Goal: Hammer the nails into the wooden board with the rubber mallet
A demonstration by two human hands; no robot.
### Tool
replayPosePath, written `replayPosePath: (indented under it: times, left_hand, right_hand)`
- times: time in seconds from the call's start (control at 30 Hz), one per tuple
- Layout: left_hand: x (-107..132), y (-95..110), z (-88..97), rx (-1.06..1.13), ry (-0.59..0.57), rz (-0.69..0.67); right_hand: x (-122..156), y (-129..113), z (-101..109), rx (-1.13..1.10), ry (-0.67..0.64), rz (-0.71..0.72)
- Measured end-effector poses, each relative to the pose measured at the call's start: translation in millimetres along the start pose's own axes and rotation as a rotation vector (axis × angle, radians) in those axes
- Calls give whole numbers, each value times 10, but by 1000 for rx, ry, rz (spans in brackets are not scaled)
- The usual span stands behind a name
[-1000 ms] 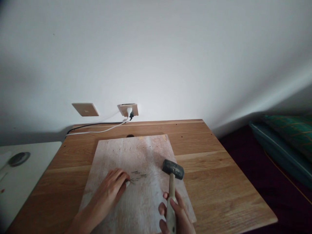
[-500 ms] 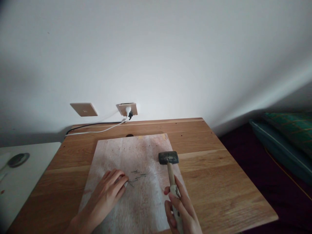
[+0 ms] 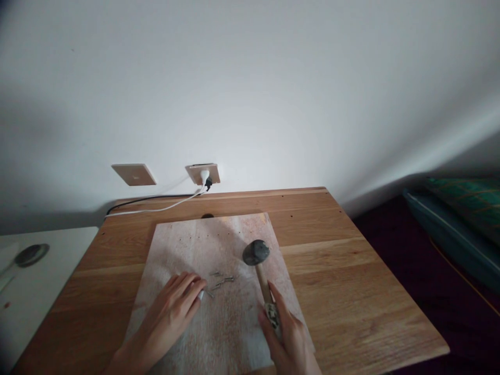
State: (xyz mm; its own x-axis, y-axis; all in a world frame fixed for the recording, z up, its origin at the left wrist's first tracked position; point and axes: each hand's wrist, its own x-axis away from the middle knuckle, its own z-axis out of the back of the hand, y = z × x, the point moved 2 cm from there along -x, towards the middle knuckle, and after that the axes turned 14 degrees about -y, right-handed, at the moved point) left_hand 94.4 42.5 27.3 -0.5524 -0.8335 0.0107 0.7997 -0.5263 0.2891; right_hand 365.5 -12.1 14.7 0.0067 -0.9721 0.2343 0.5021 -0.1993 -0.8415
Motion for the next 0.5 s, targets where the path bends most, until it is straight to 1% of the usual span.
replayPosePath:
  times: [0.07,0.17,0.23,0.3,0.4,0.5]
  left_hand:
    - [4,-3,20,-2,6,6]
    - [14,-10,42,16,33,8]
    - [20,-11,50,33,52,-2]
    - [23,-14,56,41,64,-8]
    - [29,-19,67,38,83,-9]
    - [37,-22,78,48,87,-6]
  right_hand:
    - [8,-33,51,-15,7,-72]
    - [26,-93,43,-45,-75,-122]
    - [33,-126,-1,-58,-140,-118]
    - [33,-140,-43,-62,-177,-100]
    - [23,-106,-62,-78,-172,-75]
    - [11,-19,-36,-94,-156,-70]
